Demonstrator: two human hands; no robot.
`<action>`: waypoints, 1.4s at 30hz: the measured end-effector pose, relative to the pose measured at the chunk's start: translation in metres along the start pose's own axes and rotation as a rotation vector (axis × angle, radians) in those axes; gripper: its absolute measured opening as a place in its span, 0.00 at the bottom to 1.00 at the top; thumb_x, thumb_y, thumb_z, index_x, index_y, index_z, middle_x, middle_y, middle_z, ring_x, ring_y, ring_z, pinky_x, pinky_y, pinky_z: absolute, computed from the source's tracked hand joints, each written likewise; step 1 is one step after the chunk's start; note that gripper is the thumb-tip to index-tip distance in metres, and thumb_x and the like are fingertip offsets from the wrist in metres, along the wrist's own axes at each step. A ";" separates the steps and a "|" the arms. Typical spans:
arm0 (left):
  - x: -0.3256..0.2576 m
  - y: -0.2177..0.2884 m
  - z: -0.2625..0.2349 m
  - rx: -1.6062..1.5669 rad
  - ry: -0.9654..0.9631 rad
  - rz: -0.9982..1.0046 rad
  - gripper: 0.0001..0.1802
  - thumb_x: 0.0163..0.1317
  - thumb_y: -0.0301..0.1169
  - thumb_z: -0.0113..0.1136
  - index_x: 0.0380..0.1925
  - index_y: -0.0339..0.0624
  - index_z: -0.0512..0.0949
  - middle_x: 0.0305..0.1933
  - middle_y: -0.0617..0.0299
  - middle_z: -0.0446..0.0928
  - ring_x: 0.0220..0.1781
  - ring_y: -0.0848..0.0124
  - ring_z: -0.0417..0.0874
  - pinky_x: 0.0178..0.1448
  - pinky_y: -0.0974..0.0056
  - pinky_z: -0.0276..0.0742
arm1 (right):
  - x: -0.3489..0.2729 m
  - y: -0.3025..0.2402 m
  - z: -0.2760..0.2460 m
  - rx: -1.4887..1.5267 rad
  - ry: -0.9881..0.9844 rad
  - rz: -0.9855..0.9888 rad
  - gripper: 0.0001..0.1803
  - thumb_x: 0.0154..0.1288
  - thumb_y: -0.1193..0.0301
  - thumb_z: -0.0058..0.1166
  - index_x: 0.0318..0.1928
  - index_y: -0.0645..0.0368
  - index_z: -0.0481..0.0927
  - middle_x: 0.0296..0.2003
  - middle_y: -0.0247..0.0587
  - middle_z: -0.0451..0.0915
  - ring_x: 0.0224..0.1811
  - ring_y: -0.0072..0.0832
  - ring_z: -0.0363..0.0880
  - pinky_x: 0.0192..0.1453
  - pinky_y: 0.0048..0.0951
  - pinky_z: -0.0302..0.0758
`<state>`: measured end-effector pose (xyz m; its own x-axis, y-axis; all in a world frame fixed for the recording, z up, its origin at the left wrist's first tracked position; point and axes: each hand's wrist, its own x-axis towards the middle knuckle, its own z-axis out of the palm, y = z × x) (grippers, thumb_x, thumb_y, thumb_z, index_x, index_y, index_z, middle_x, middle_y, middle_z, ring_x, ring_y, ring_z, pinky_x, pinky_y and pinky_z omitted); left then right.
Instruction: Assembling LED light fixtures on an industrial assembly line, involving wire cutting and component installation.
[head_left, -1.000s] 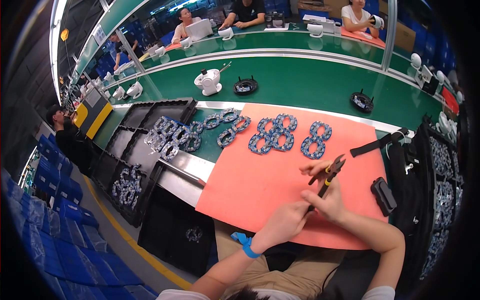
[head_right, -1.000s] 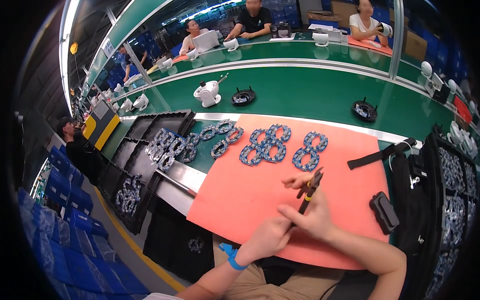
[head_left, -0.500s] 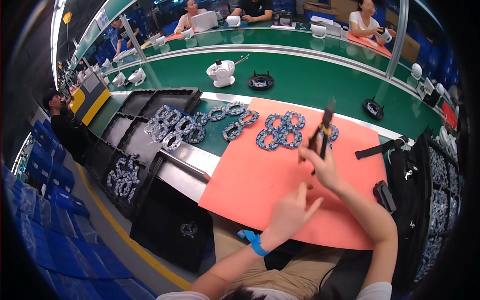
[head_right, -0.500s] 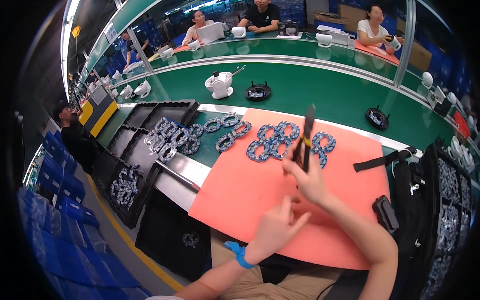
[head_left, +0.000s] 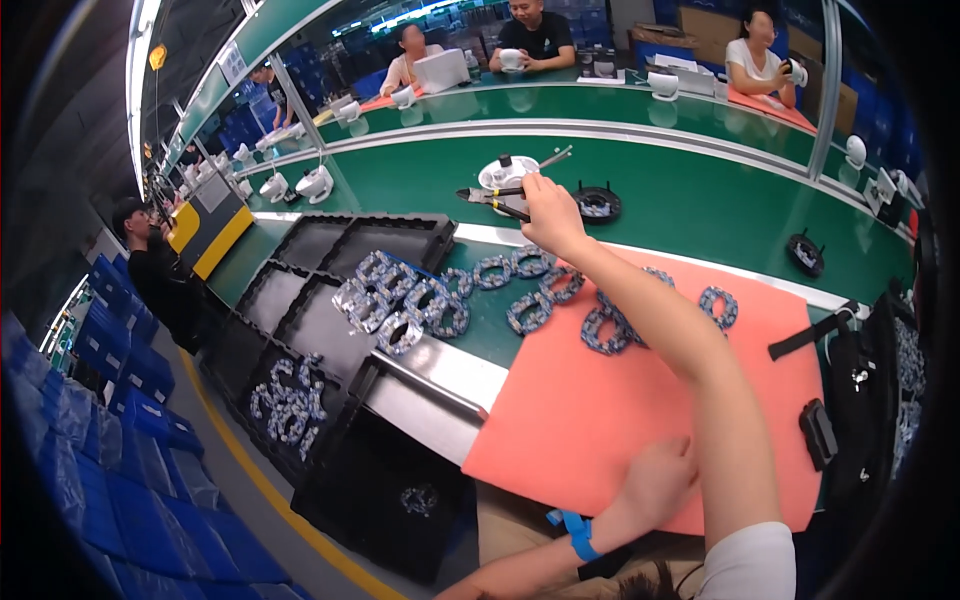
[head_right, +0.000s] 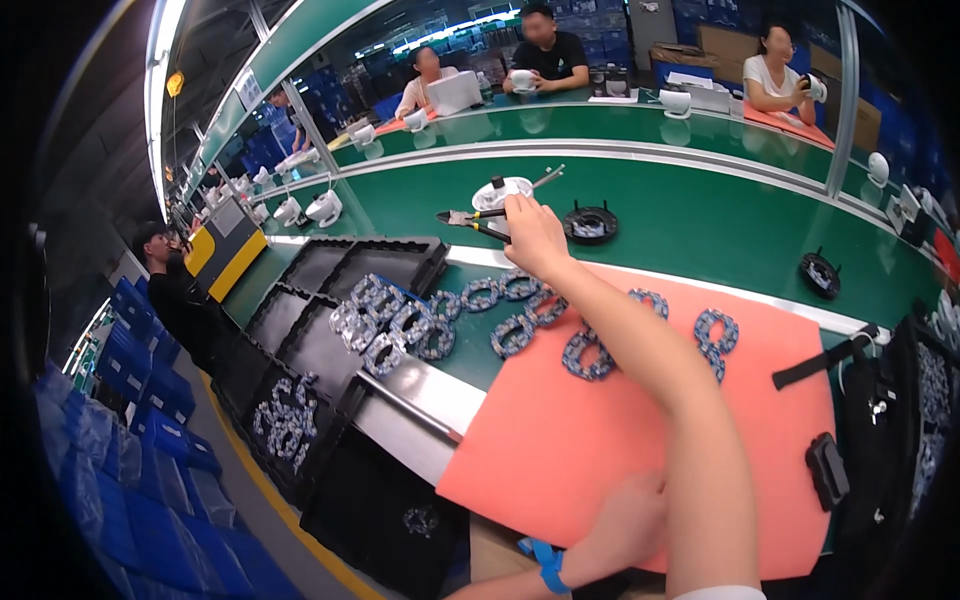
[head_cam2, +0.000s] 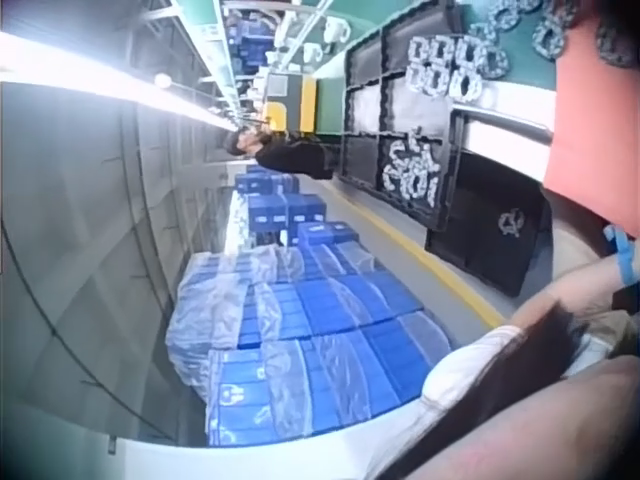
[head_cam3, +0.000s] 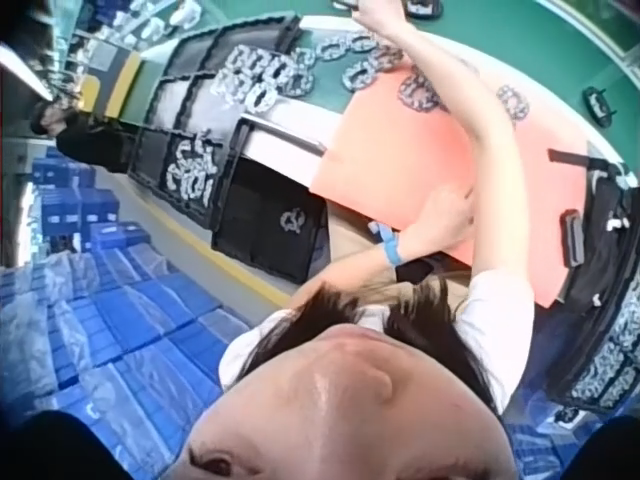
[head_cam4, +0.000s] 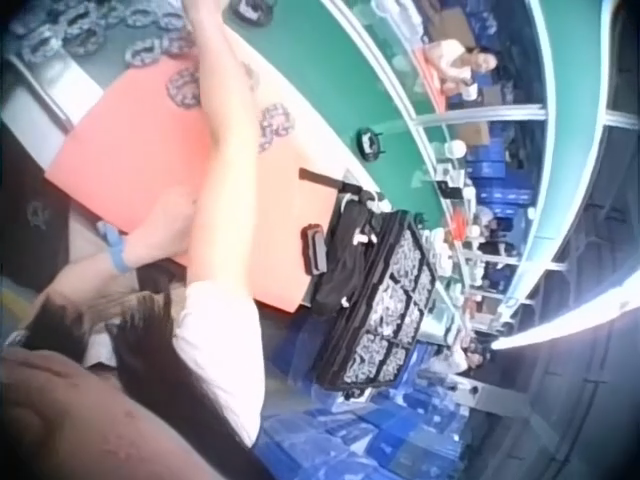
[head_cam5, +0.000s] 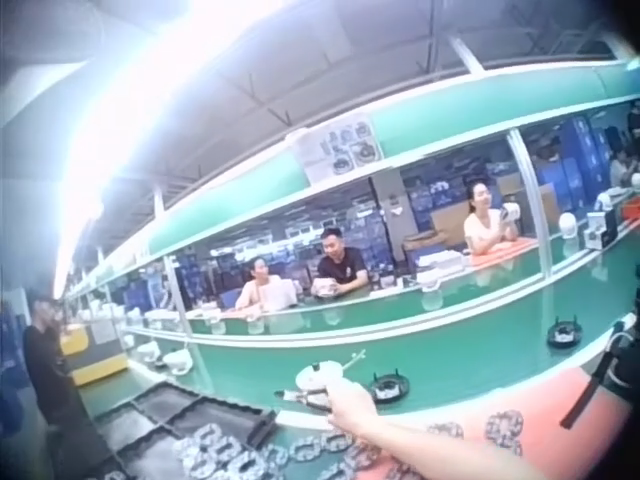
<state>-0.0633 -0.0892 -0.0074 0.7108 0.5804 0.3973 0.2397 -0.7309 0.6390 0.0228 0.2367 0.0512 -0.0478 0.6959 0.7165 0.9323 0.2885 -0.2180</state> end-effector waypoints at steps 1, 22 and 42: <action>-0.001 0.007 -0.006 -0.121 -0.041 -0.052 0.09 0.57 0.29 0.58 0.35 0.36 0.75 0.32 0.50 0.76 0.36 0.55 0.79 0.38 0.54 0.75 | 0.005 0.005 0.008 0.000 0.004 -0.003 0.20 0.44 0.78 0.59 0.40 0.59 0.69 0.40 0.45 0.76 0.48 0.42 0.76 0.49 0.39 0.71; 0.000 0.012 -0.011 -0.450 -0.026 -0.094 0.08 0.63 0.33 0.56 0.35 0.40 0.73 0.25 0.53 0.76 0.27 0.55 0.79 0.30 0.57 0.74 | -0.050 0.011 -0.138 0.185 -0.104 -0.305 0.25 0.41 0.91 0.55 0.41 0.61 0.66 0.40 0.47 0.68 0.43 0.47 0.69 0.43 0.36 0.72; 0.054 -0.008 -0.109 -0.267 0.199 0.176 0.14 0.57 0.23 0.55 0.45 0.36 0.76 0.43 0.54 0.74 0.45 0.61 0.73 0.49 0.62 0.69 | -0.258 -0.050 -0.363 -0.044 -0.168 0.110 0.26 0.41 0.71 0.73 0.44 0.60 0.76 0.38 0.42 0.78 0.38 0.35 0.76 0.43 0.32 0.73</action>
<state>-0.0987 -0.0127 0.0806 0.5773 0.5317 0.6197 -0.0744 -0.7216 0.6883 0.1180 -0.1962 0.1173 -0.0005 0.8223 0.5690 0.9497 0.1785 -0.2572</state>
